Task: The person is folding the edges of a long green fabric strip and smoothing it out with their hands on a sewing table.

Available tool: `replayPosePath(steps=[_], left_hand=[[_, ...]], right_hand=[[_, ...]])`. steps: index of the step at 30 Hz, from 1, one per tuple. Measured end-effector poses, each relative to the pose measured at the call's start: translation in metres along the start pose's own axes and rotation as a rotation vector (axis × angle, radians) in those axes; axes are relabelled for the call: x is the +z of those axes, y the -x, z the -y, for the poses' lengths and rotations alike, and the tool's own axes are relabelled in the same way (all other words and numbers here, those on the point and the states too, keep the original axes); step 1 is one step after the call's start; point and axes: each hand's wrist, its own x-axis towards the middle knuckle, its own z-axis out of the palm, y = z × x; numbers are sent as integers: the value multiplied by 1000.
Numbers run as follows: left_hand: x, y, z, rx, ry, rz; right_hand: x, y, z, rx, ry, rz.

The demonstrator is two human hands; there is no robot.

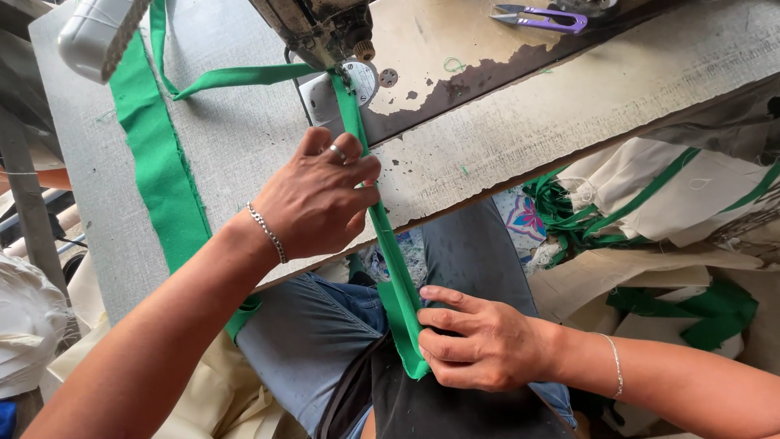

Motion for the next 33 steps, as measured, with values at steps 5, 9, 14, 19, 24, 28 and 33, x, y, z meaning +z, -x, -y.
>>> replayPosePath(steps=[5,9,14,19,24,28,33], left_hand=[[1,-13,6,-111,109,220],[18,-18,21,-264,295,314],[51,-10,33,-431,381,-71],[86,-7,19,-569,329,-461],[87,0,-12,-662,185,-39],[61,7,-64,-636,111,162],[46,27,-124,-497,167,93]], right_hand=[[12,11,0,19,-12,-24],[30,21,4,109,-93,-163],[48,30,12,162,-92,-267],[56,32,13,198,-116,-333],[58,39,17,226,-43,-326],[56,47,15,228,27,-290],[48,42,11,141,32,-258]])
